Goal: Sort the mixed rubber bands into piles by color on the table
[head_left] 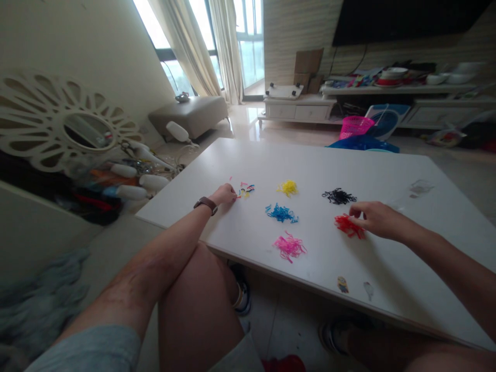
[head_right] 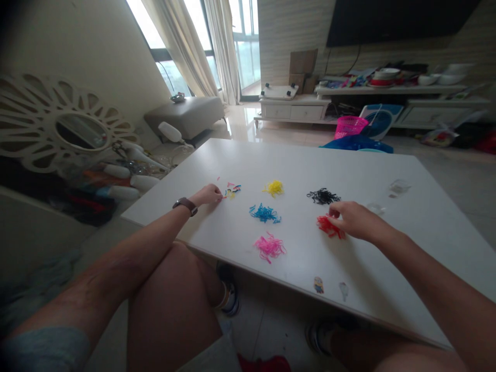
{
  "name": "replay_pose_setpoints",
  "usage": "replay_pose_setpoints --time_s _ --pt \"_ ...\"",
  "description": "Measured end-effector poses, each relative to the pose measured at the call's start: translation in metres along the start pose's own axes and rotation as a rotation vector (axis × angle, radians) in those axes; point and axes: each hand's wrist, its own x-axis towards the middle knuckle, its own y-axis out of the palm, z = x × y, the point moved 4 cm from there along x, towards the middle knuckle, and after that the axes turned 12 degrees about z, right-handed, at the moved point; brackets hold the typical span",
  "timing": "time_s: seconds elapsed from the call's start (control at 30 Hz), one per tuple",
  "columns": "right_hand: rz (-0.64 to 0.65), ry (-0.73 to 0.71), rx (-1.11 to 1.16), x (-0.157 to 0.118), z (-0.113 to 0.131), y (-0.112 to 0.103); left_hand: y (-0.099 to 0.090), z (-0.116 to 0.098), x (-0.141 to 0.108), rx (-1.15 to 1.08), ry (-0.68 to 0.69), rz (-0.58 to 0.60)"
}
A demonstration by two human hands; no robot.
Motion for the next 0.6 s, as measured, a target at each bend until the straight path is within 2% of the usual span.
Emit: replay_pose_setpoints --time_s 0.17,0.37,0.47,0.6 --pt "-0.008 -0.01 0.009 0.001 -0.002 0.001 -0.007 0.001 0.002 -0.04 0.026 -0.109" --pt "0.007 0.002 0.008 0.0 -0.003 0.002 -0.008 0.002 0.002 -0.176 0.078 -0.167" --pt "0.014 0.002 0.006 -0.001 -0.004 0.001 -0.008 0.001 0.004 -0.292 0.105 -0.1" --pt "0.015 0.0 0.005 -0.002 -0.006 0.002 -0.012 0.0 0.003 -0.359 0.075 0.031"
